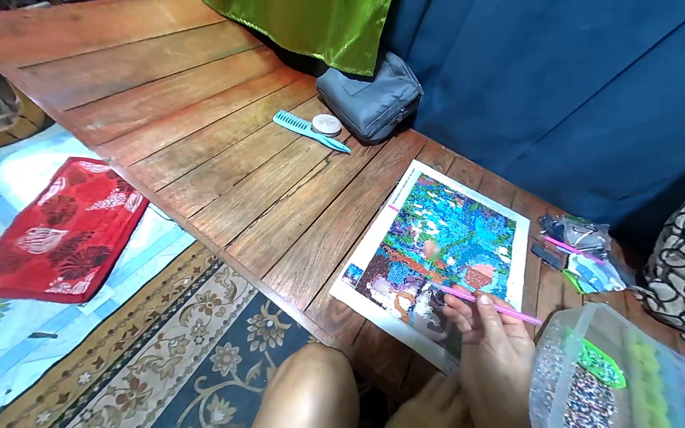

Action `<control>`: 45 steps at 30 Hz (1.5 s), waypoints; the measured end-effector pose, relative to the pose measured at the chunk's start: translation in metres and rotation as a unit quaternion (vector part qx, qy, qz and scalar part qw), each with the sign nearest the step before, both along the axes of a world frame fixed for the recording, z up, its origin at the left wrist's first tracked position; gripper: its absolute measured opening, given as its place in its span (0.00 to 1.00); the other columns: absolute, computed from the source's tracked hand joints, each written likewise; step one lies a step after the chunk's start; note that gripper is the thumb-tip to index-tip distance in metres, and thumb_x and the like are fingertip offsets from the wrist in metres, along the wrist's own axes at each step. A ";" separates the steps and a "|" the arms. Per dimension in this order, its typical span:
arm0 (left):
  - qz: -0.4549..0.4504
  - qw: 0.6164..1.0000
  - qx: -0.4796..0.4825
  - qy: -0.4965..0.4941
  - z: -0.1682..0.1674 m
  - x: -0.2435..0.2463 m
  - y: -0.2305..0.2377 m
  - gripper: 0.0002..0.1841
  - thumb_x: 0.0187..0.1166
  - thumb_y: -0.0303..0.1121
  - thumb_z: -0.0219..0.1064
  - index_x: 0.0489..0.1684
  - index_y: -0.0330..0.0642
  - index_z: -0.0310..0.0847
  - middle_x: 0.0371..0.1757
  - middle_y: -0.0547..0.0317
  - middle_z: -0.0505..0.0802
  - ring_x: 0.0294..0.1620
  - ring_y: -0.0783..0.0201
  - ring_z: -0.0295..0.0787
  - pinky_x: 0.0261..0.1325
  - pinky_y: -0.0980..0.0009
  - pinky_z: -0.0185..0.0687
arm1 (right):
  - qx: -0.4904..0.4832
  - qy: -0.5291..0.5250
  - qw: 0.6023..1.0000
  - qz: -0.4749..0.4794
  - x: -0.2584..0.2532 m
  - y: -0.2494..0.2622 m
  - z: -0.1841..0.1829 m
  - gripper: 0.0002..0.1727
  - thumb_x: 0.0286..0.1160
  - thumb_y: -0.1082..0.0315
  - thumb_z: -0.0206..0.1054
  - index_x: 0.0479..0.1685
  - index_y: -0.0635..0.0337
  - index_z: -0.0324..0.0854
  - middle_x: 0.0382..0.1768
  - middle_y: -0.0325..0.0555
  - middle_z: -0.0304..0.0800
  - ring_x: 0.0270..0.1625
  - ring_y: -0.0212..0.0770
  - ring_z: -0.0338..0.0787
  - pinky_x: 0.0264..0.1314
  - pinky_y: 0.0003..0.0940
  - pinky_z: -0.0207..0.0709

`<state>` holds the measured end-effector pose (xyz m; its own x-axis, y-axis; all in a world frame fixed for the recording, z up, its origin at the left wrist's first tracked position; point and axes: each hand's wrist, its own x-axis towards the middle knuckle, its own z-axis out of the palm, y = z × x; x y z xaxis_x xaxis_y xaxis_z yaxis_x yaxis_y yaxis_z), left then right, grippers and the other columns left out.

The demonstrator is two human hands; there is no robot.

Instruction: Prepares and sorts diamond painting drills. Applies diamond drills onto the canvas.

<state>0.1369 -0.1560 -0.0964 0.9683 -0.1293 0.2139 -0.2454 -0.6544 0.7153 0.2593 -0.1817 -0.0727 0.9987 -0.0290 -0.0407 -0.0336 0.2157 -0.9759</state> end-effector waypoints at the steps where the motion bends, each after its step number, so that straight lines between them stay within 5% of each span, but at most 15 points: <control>1: 0.022 1.000 0.010 -0.006 0.002 0.001 0.017 0.15 0.74 0.20 0.65 0.58 0.29 0.88 0.64 0.41 0.91 0.73 0.43 0.83 0.82 0.53 0.70 | 0.002 0.002 1.000 -0.002 0.000 0.000 -0.001 0.11 0.89 0.79 0.47 0.43 0.64 0.75 0.29 0.42 0.96 0.27 0.35 0.96 0.32 0.25 0.91; 5: 0.112 0.983 0.131 -0.059 0.001 0.017 0.083 0.16 0.74 0.25 0.63 0.57 0.33 0.89 0.59 0.46 0.94 0.65 0.46 0.90 0.70 0.56 0.82 | -0.016 0.031 0.999 -0.006 -0.001 0.010 -0.016 0.09 0.88 0.78 0.47 0.46 0.65 0.73 0.29 0.41 0.94 0.27 0.35 0.96 0.34 0.27 0.92; 8: 0.102 0.981 0.163 0.040 0.008 0.022 0.096 0.20 0.78 0.26 0.61 0.68 0.28 0.82 0.69 0.40 0.88 0.72 0.42 0.85 0.75 0.53 0.77 | -0.078 -0.022 0.997 0.005 -0.003 0.015 -0.032 0.07 0.84 0.77 0.51 0.49 0.69 0.73 0.30 0.39 0.93 0.29 0.31 0.95 0.37 0.25 0.92; 11: 0.120 0.975 0.169 0.082 0.006 0.025 0.088 0.21 0.78 0.26 0.62 0.67 0.26 0.82 0.69 0.38 0.88 0.72 0.42 0.85 0.75 0.54 0.77 | -0.173 -0.116 0.978 0.021 0.000 0.013 -0.045 0.10 0.79 0.73 0.56 0.45 0.74 0.78 0.32 0.39 0.91 0.31 0.24 0.93 0.38 0.19 0.89; 15: 0.071 0.951 0.173 0.246 0.018 0.032 0.090 0.23 0.86 0.27 0.54 0.77 0.23 0.72 0.80 0.33 0.77 0.83 0.42 0.73 0.84 0.56 0.65 | -0.228 -0.174 0.957 0.034 0.002 0.014 -0.053 0.11 0.77 0.72 0.57 0.43 0.75 0.80 0.32 0.41 0.92 0.32 0.22 0.92 0.38 0.16 0.87; 29: 0.094 0.952 0.233 0.174 0.010 0.032 0.086 0.21 0.81 0.29 0.61 0.70 0.25 0.80 0.74 0.35 0.84 0.74 0.43 0.83 0.75 0.55 0.75 | -0.262 -0.221 0.938 0.049 0.004 0.018 -0.056 0.13 0.79 0.69 0.58 0.43 0.73 0.81 0.31 0.40 0.92 0.33 0.18 0.91 0.40 0.14 0.84; 35: 0.140 0.948 0.281 0.058 -0.002 0.031 0.086 0.19 0.69 0.32 0.70 0.57 0.31 0.89 0.61 0.43 0.92 0.58 0.47 0.92 0.54 0.59 0.86 | -0.277 -0.234 0.930 0.052 0.004 0.019 -0.062 0.12 0.79 0.69 0.58 0.43 0.72 0.82 0.31 0.41 0.93 0.33 0.19 0.91 0.40 0.14 0.83; 45: 0.143 0.947 0.286 0.031 -0.003 0.031 0.087 0.18 0.68 0.33 0.71 0.54 0.32 0.91 0.60 0.46 0.93 0.59 0.49 0.92 0.56 0.59 0.86 | -0.286 -0.244 0.925 0.055 0.004 0.019 -0.062 0.12 0.79 0.70 0.59 0.43 0.73 0.82 0.32 0.43 0.93 0.33 0.20 0.92 0.41 0.15 0.84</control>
<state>0.1674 -0.0690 -0.0999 0.9896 0.0631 0.1296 0.0319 -0.9727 0.2300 0.2631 -0.1627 -0.1347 0.8921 0.1974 0.4064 0.4505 -0.3188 -0.8339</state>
